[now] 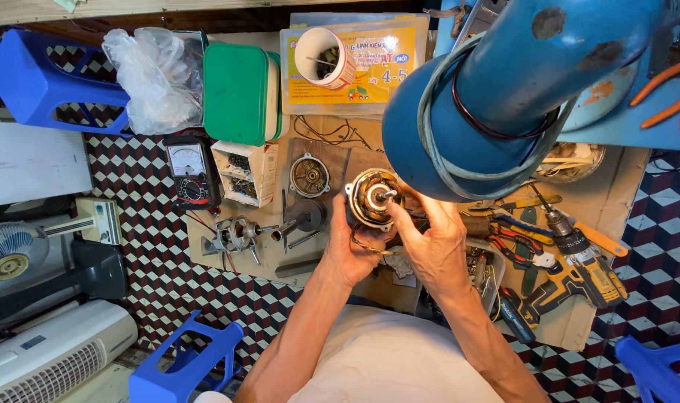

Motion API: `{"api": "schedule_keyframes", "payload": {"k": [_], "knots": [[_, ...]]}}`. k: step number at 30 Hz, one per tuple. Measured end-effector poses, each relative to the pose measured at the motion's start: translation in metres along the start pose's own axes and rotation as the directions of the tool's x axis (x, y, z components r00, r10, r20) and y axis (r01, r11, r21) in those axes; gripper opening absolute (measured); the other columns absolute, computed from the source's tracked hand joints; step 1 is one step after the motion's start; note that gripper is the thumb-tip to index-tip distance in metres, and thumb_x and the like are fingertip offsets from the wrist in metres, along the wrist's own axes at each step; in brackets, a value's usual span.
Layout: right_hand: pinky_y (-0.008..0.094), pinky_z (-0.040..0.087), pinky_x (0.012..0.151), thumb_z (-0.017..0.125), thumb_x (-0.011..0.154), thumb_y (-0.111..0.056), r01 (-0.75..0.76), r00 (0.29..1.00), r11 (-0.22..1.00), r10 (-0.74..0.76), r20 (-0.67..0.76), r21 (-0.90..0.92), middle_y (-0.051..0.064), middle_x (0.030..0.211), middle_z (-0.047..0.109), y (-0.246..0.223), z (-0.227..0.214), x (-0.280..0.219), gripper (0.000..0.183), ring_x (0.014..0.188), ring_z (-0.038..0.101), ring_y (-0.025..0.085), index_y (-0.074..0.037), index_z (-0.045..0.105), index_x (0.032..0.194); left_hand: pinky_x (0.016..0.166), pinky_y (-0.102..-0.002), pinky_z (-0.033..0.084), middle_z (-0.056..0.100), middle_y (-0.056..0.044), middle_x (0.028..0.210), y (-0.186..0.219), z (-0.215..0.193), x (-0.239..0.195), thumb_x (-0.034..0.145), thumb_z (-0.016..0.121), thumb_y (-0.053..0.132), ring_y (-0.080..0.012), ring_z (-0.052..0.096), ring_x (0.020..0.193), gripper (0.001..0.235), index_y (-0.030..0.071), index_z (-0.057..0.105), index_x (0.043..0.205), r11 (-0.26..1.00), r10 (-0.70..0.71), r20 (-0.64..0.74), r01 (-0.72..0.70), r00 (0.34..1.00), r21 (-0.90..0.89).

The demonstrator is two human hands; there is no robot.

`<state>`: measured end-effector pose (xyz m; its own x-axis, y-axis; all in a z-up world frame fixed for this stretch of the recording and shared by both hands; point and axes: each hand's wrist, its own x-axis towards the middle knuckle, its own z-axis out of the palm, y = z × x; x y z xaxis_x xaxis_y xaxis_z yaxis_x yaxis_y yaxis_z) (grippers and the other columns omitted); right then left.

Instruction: The person disassembles a small electrical motor, removes the rotor, and uses a screwdriver to adjust internal components. They wipe parts with a cloth and reassemble the motor housing.

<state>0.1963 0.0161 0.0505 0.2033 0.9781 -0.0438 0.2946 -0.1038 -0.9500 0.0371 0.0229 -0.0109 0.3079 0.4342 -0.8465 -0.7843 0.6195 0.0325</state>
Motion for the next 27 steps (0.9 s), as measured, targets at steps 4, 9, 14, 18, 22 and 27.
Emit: {"api": "schedule_keyframes", "payload": {"k": [4,9,14,18,22,27], "knots": [[0.032,0.057,0.076,0.072,0.094,-0.011,-0.184,0.979,0.980,0.174,0.110,0.082,0.011,0.097,0.076,0.004,0.007,0.010,0.026,0.081,0.074,0.018,-0.002,0.072,0.118,0.079,-0.035,0.065,0.072,-0.005,0.110,-0.003,0.005,0.000,0.092,0.054,0.063,-0.0244,0.071,0.093,0.054,0.015,0.069,0.114,0.998,-0.050,-0.158,0.056,0.986,0.037],[0.036,0.055,0.077,0.070,0.096,-0.005,0.078,0.993,0.997,-0.078,0.093,0.007,0.016,0.095,0.074,0.012,0.006,0.013,0.018,0.085,0.072,0.026,0.002,0.072,0.113,0.065,-0.028,0.063,0.072,-0.005,0.106,-0.005,0.009,0.000,0.092,0.054,0.063,-0.0242,0.073,0.088,0.056,0.013,0.068,0.114,0.998,-0.052,-0.191,0.056,0.980,0.012],[0.042,0.054,0.081,0.071,0.095,-0.005,0.276,0.961,0.956,-0.275,0.025,-0.104,0.017,0.099,0.073,0.018,0.006,0.015,0.020,0.090,0.071,0.033,0.002,0.070,0.113,0.061,-0.025,0.062,0.072,-0.005,0.107,-0.006,0.004,0.003,0.095,0.057,0.062,-0.0182,0.073,0.086,0.057,0.010,0.067,0.117,1.000,-0.015,-0.140,0.016,0.990,0.010],[0.040,0.055,0.076,0.073,0.095,-0.006,0.171,0.984,0.981,-0.165,0.070,-0.089,0.016,0.096,0.074,0.019,0.006,0.016,0.018,0.085,0.072,0.030,0.003,0.072,0.110,0.060,-0.024,0.061,0.072,-0.005,0.107,-0.005,0.005,0.001,0.095,0.058,0.062,-0.0176,0.072,0.086,0.058,0.009,0.066,0.118,1.000,-0.007,-0.168,0.012,0.986,0.028],[0.039,0.055,0.077,0.073,0.094,-0.007,0.171,0.984,0.981,-0.166,0.064,-0.094,0.016,0.096,0.074,0.019,0.004,0.015,0.019,0.085,0.072,0.029,0.003,0.072,0.110,0.062,-0.024,0.062,0.071,-0.005,0.108,-0.004,0.010,-0.002,0.094,0.057,0.062,-0.0203,0.072,0.088,0.059,0.009,0.065,0.118,0.999,-0.020,-0.233,0.030,0.972,0.042],[0.040,0.055,0.079,0.074,0.094,-0.007,0.161,0.986,0.982,-0.157,0.054,-0.100,0.014,0.097,0.074,0.019,0.005,0.013,0.018,0.087,0.072,0.029,0.002,0.072,0.109,0.056,-0.023,0.060,0.073,-0.005,0.104,-0.003,0.011,-0.004,0.094,0.058,0.063,-0.0215,0.074,0.083,0.059,0.010,0.068,0.116,0.997,-0.015,-0.122,0.024,0.992,0.072]]}}
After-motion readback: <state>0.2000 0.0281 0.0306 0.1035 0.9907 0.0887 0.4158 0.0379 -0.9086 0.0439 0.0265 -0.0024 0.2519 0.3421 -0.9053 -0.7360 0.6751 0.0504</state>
